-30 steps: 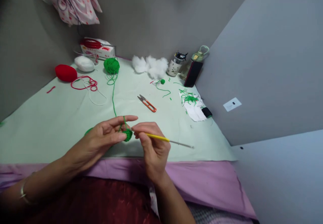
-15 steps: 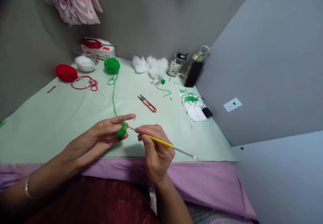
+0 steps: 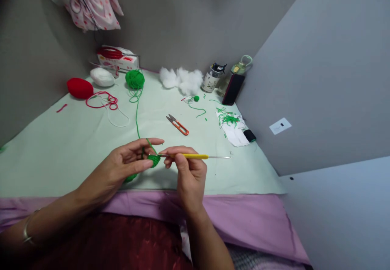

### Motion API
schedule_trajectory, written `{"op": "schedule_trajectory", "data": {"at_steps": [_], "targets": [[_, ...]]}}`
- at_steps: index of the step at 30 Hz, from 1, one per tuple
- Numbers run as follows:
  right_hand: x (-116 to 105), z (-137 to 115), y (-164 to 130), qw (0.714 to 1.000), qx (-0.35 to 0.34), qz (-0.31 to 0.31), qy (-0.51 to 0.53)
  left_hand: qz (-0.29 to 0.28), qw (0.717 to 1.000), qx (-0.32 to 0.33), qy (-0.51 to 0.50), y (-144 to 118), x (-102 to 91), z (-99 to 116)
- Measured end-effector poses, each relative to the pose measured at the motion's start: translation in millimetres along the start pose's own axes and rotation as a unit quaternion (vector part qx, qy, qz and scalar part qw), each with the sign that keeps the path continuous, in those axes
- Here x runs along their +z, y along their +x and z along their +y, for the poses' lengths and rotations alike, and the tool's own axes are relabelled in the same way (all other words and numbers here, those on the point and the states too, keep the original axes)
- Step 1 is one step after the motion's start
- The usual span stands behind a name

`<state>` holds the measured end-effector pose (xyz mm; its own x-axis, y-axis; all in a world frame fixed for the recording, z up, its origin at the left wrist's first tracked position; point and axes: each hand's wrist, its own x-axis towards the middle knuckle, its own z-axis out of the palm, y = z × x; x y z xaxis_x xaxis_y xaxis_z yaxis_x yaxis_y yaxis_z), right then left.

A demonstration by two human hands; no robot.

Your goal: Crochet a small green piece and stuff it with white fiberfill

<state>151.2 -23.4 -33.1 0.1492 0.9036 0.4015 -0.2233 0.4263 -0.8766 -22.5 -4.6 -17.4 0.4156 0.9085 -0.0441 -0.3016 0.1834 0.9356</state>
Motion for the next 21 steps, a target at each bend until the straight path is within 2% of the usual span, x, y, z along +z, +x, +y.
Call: {"op": "schedule_trajectory", "data": {"at_steps": [6,10,12,14,17,18,19,21], "targets": [[-1.9,-4.0,3.5,1.0,-0.016,-0.022,-0.008,0.022,0.999,0.009,0.029,-1.8,-0.9,4.7],[-4.1,-10.3,-0.8,0.989,-0.07,-0.036,-0.128,0.045,0.994,0.029,0.097,-3.8,-0.5,8.3],[-4.4,-11.9,-5.3,0.965,-0.137,-0.055,-0.217,0.064,0.989,0.045,0.123,-4.8,1.4,8.3],[-3.9,-10.1,-10.8,0.922,-0.212,-0.084,-0.313,0.081,0.988,0.054,0.117,-5.6,4.4,7.1],[-2.5,-2.8,-17.5,0.842,-0.308,-0.076,-0.437,0.058,0.998,0.012,0.017,-5.1,8.0,5.4],[-2.1,-0.7,-18.3,0.828,-0.327,-0.065,-0.451,0.035,0.999,-0.021,-0.031,-4.3,8.3,5.4],[-1.8,0.5,-18.1,0.83,-0.332,-0.057,-0.445,0.014,0.996,-0.055,-0.076,-3.3,7.8,5.8],[-1.1,0.1,-14.7,0.878,-0.294,-0.04,-0.377,-0.004,0.985,-0.099,-0.138,-0.9,5.4,7.7]]}}
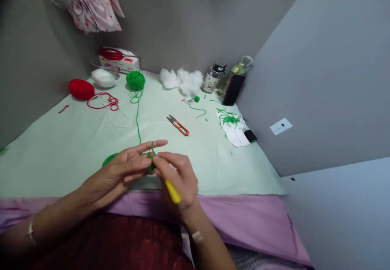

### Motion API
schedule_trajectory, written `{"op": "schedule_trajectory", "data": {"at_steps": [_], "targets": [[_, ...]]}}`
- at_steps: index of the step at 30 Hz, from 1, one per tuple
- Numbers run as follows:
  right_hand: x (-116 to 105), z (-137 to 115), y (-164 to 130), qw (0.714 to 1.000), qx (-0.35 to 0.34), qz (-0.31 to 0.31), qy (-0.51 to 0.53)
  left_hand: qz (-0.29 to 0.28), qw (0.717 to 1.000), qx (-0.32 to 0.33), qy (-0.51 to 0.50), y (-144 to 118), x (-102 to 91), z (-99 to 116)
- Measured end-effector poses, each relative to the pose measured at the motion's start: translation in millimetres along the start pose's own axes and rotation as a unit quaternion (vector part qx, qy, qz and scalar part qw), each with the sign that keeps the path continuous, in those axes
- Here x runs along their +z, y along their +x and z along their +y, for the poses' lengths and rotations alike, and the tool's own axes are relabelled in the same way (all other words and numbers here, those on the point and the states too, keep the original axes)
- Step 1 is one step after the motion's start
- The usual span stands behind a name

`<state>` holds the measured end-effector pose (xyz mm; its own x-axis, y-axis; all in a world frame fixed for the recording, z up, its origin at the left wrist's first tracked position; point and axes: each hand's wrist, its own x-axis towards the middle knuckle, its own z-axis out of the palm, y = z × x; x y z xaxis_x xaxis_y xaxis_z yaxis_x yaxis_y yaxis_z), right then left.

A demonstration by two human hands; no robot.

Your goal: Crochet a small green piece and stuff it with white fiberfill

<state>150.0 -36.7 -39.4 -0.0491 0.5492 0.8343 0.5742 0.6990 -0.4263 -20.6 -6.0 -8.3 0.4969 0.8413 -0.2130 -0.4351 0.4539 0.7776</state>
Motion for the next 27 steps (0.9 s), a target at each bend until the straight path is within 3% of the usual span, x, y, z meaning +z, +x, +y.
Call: {"op": "schedule_trajectory", "data": {"at_steps": [4,6,10,13,15,17,19,22,24,27], "targets": [[-0.1,1.4,13.5,0.961,0.171,0.049,0.211,0.013,0.999,0.033,-0.011,1.3,-2.8,5.1],[1.5,1.4,17.8,0.948,0.187,0.039,0.255,-0.003,0.999,0.051,0.016,0.8,-1.6,4.5],[5.6,-0.7,15.7,0.966,0.147,0.009,0.214,-0.006,0.995,0.086,0.059,0.8,2.6,-2.0],[7.2,-1.6,7.5,0.994,0.072,-0.006,0.084,0.029,0.992,0.112,0.044,2.4,3.3,-6.5],[7.1,-0.5,2.5,1.0,0.0,-0.01,-0.007,0.032,0.996,0.083,0.016,3.4,2.2,-6.8],[5.6,1.2,1.0,1.0,-0.019,0.0,-0.016,0.02,0.999,0.022,-0.018,4.1,0.4,-4.4],[3.5,2.5,3.8,0.997,0.039,0.028,0.056,0.011,0.998,-0.022,-0.05,4.4,-1.1,-0.6],[1.9,2.2,11.7,0.964,0.161,0.06,0.205,0.025,0.999,0.006,-0.043,4.0,-0.9,2.8],[3.1,1.3,15.1,0.947,0.192,0.041,0.254,0.028,0.998,0.048,0.006,3.2,0.5,1.5],[6.2,1.8,15.1,0.947,0.206,0.017,0.246,0.011,0.993,0.084,0.08,1.6,0.9,-2.8]]}}
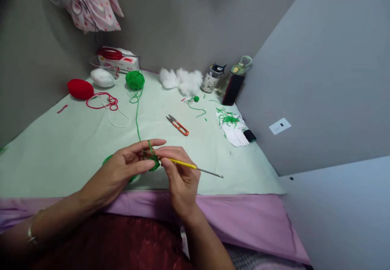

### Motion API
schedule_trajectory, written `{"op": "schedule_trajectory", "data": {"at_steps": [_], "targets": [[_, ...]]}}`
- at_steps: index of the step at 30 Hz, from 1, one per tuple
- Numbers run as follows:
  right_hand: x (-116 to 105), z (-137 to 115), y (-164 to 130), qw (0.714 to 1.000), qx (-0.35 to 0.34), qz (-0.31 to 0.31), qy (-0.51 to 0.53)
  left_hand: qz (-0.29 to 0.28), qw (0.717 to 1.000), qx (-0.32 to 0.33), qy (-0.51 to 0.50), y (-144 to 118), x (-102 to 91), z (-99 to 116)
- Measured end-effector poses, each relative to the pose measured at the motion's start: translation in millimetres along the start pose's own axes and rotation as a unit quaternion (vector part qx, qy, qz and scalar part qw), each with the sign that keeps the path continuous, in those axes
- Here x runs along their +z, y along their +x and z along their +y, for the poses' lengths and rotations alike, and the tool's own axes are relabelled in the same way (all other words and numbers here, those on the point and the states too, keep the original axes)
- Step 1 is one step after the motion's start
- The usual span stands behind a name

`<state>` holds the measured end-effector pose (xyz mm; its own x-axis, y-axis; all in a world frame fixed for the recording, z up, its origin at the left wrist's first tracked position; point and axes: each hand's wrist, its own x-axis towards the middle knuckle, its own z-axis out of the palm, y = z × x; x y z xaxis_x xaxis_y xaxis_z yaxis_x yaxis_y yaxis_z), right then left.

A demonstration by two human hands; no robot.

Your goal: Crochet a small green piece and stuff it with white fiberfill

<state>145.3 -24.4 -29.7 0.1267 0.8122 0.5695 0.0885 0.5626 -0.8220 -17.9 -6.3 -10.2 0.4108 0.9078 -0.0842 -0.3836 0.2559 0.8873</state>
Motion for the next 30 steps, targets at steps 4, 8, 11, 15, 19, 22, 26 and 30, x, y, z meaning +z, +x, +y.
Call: {"op": "schedule_trajectory", "data": {"at_steps": [4,8,11,15,19,22,26,30], "targets": [[-2.0,5.4,-0.2,0.998,0.052,0.008,0.046,0.0,0.999,0.007,0.049,-1.2,-4.3,-2.9],[-5.5,6.3,2.2,0.993,0.079,0.003,0.084,0.008,0.999,0.017,0.047,0.1,-8.8,-2.8],[-7.2,2.3,2.3,0.993,0.072,-0.008,0.089,0.012,0.998,0.026,0.064,-0.1,-10.2,-1.5],[-9.2,-7.0,-1.8,1.0,0.013,-0.024,-0.006,0.045,0.989,0.052,0.133,-3.9,-9.0,0.6],[-9.4,-10.0,-8.4,0.975,-0.138,-0.07,-0.162,0.094,0.975,0.09,0.178,-7.8,-3.2,-0.9],[-7.9,-4.1,-13.3,0.925,-0.23,-0.079,-0.291,0.076,0.99,0.061,0.102,-7.0,0.3,-3.1],[-6.9,1.8,-14.1,0.935,-0.229,-0.032,-0.269,0.002,0.995,-0.07,-0.066,-1.0,-2.0,-1.4],[-5.8,-1.3,-6.4,0.996,-0.074,0.036,-0.029,0.006,0.993,-0.069,-0.099,2.3,-5.4,2.4]]}}
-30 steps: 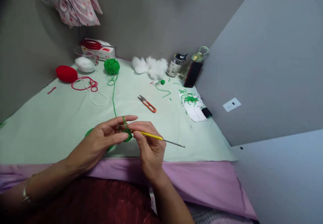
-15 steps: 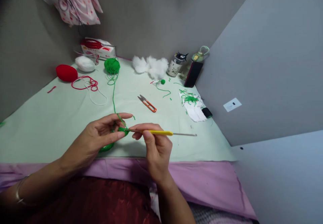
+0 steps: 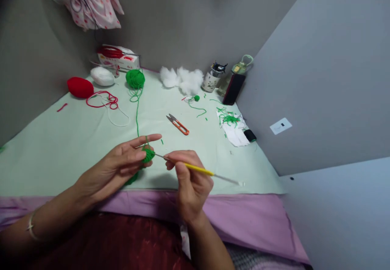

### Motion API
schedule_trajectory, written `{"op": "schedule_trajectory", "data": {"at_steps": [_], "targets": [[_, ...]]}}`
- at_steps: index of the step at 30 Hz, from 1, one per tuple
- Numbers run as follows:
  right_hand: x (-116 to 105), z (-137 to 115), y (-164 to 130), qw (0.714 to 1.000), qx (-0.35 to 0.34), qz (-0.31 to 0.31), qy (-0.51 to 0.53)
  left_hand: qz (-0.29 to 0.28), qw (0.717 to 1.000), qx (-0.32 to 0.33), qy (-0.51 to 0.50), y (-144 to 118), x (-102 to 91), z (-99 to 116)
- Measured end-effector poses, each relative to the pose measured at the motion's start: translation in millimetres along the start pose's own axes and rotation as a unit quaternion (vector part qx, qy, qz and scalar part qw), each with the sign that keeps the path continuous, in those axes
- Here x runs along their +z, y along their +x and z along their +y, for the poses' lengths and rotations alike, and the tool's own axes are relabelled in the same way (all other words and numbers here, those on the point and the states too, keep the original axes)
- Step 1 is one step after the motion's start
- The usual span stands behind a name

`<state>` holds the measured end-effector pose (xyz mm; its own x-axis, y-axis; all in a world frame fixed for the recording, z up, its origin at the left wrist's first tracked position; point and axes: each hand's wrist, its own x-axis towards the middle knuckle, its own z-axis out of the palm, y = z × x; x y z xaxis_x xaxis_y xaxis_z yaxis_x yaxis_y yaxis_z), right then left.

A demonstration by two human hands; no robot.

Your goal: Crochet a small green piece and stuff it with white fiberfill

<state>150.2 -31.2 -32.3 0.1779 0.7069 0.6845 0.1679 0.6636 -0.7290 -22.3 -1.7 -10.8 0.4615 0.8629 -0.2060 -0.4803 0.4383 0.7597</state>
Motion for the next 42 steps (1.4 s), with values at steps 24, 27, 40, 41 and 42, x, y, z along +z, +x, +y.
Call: {"op": "schedule_trajectory", "data": {"at_steps": [24,27,40,41,42], "targets": [[4.7,0.7,5.5,0.99,0.116,-0.032,0.068,-0.041,0.992,0.057,0.105,-0.1,0.3,-6.1],[3.7,3.2,5.2,0.978,0.167,-0.013,0.123,-0.034,0.986,0.071,0.15,-0.4,-3.5,-7.3],[-4.3,-8.2,4.3,0.993,0.0,-0.09,-0.079,0.055,0.951,0.143,0.269,-4.7,-2.3,-3.4],[-3.8,-7.3,1.8,0.986,-0.053,-0.101,-0.123,0.067,0.949,0.15,0.267,-4.8,-0.7,-4.3],[-3.0,-5.6,-0.9,0.974,-0.104,-0.111,-0.167,0.074,0.954,0.151,0.25,-4.7,0.9,-5.3]]}}
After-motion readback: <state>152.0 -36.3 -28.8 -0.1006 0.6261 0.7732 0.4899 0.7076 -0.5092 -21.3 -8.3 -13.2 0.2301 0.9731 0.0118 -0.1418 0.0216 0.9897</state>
